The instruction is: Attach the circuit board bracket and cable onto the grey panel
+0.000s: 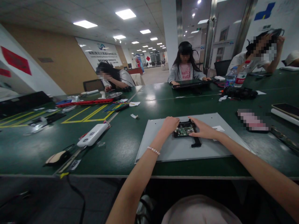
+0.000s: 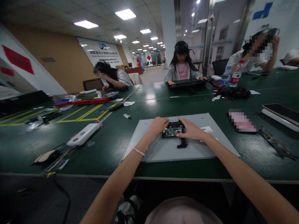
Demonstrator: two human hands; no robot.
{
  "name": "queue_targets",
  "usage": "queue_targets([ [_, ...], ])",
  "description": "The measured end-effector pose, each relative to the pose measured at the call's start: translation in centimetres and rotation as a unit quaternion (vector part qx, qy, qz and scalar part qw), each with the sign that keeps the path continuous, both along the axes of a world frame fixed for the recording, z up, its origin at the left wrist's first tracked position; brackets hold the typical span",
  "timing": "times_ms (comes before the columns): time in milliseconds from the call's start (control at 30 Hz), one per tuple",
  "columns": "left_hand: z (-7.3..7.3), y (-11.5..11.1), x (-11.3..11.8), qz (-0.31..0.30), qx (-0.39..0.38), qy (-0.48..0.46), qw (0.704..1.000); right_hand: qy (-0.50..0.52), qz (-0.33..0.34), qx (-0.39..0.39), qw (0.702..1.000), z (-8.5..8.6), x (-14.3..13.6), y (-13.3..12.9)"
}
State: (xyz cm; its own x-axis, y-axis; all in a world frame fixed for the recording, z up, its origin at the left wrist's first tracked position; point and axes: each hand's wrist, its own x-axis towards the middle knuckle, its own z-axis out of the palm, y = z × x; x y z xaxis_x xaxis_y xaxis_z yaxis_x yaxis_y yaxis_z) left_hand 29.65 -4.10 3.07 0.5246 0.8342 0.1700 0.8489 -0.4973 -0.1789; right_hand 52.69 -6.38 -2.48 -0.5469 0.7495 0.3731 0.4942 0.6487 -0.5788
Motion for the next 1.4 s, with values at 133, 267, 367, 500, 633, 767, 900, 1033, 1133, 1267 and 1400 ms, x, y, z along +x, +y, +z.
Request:
queue_targets([
  [133, 0.0, 0.0, -0.2, 0.015, 0.019, -0.053, 0.998, 0.01, -0.002, -0.016, 1.0, -0.4, 0.1, 0.2],
  [267, 0.4, 0.6, -1.5, 0.054, 0.06, -0.094, 0.992, 0.058, -0.011, -0.05, 0.997, -1.1, 0.4, 0.6],
  [367, 1.0, 1.2, -3.6, 0.11, 0.094, -0.12, 0.982, 0.082, -0.015, -0.063, 0.995, -1.4, 0.4, 0.8],
  [500, 1.1, 1.8, -7.3, 0.24, 0.153, -0.165, 0.944, 0.082, -0.015, -0.06, 0.995, -1.4, 0.4, 0.7],
  [633, 0.2, 2.5, -10.4, 0.399, 0.168, -0.236, 0.87, 0.064, -0.019, -0.06, 0.996, -1.3, 0.4, 0.6],
  [767, -1.1, 3.5, -12.2, 0.471, 0.15, -0.268, 0.827, 0.048, -0.021, -0.055, 0.997, -1.0, 0.4, 0.4],
  [900, -2.1, 4.6, -13.7, 0.499, 0.101, -0.277, 0.815, 0.04, -0.022, -0.052, 0.998, -0.6, 0.3, 0.1],
  [1033, -2.9, 5.5, -14.7, 0.494, 0.062, -0.288, 0.818, 0.036, -0.021, -0.044, 0.998, -0.5, 0.2, 0.1],
  [1133, -3.1, 6.0, -14.7, 0.497, 0.052, -0.272, 0.822, 0.027, -0.021, -0.039, 0.999, -0.7, 0.2, 0.3],
  [1267, -3.1, 6.1, -14.2, 0.513, 0.055, -0.246, 0.82, 0.013, -0.021, -0.032, 0.999, -0.8, 0.1, 0.4],
  [1400, -3.1, 5.9, -13.9, 0.509, 0.074, -0.238, 0.824, -0.009, -0.034, -0.02, 0.999, -0.8, 0.0, 0.6],
])
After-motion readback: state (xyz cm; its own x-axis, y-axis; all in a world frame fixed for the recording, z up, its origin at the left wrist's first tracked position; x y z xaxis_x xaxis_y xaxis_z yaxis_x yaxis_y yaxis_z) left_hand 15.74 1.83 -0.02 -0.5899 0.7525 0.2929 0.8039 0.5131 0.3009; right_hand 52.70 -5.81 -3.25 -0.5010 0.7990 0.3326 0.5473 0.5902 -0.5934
